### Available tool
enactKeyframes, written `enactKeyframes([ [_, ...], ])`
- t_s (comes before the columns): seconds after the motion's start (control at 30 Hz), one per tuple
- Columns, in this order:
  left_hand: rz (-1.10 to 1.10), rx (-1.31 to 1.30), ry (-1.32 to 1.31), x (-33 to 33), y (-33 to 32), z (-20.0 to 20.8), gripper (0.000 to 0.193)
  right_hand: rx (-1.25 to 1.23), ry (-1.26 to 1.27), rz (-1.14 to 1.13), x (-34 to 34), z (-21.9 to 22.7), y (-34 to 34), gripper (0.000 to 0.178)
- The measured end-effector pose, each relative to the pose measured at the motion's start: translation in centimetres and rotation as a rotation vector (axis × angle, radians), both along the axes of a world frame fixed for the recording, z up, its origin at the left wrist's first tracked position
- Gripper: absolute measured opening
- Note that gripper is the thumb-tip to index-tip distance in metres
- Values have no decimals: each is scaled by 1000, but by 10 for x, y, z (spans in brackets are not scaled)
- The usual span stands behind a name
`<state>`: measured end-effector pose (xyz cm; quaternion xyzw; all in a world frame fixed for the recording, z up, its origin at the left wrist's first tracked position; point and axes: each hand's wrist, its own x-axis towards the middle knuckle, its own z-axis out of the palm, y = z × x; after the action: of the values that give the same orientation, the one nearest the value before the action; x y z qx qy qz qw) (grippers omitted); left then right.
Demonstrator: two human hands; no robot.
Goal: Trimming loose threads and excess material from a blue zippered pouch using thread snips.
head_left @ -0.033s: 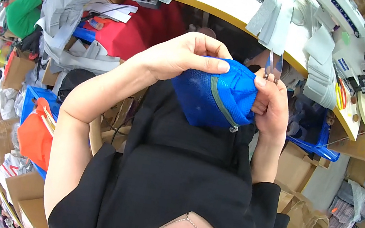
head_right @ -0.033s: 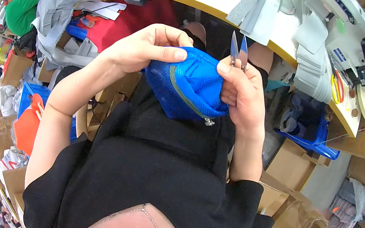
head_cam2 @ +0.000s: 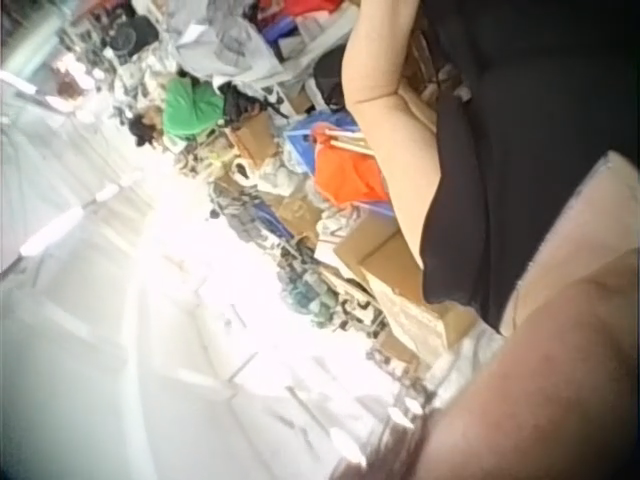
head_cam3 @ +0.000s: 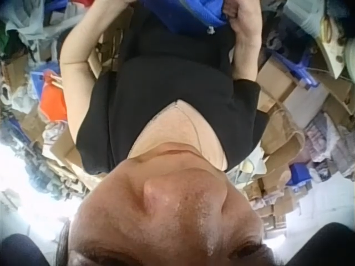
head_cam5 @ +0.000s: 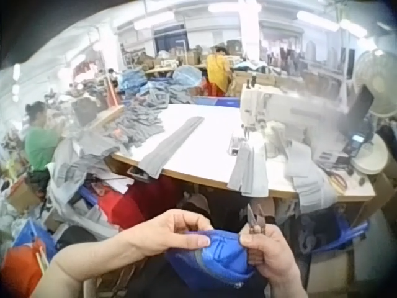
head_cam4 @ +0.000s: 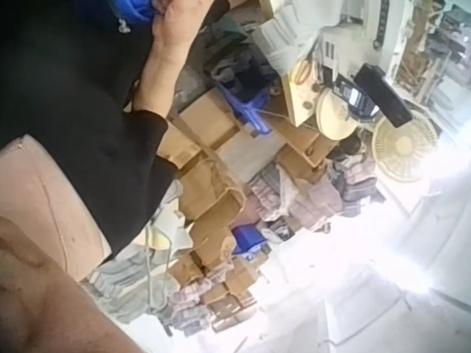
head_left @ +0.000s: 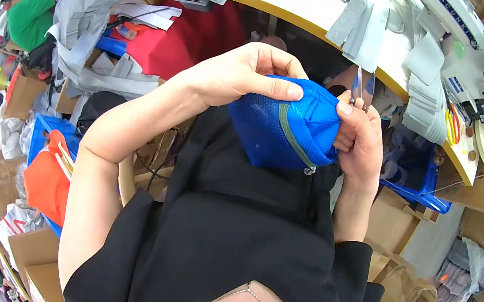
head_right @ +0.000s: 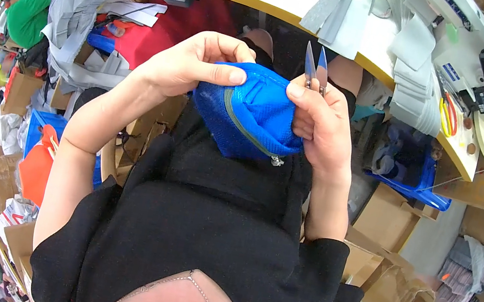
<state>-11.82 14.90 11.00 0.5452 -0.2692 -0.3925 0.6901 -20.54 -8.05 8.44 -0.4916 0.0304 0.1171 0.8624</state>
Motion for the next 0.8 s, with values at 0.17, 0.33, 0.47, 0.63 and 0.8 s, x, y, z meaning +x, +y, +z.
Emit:
enactKeyframes([
  [0.17,30,69,-70,0,-1,-1,27,-223,-97,-76,-2,-1,4,13],
  [0.33,48,82,-149,1,-6,-8,28,-509,-251,-163,2,-2,11,12],
  [0.47,68,107,-49,3,-9,-17,26,-846,-334,-518,8,-2,24,12],
  [0.63,313,135,24,-4,-16,-30,23,-1039,-520,-442,5,-4,34,20],
  [0.8,329,156,-78,-8,-18,-46,22,-1248,-598,-459,4,-5,38,20],
])
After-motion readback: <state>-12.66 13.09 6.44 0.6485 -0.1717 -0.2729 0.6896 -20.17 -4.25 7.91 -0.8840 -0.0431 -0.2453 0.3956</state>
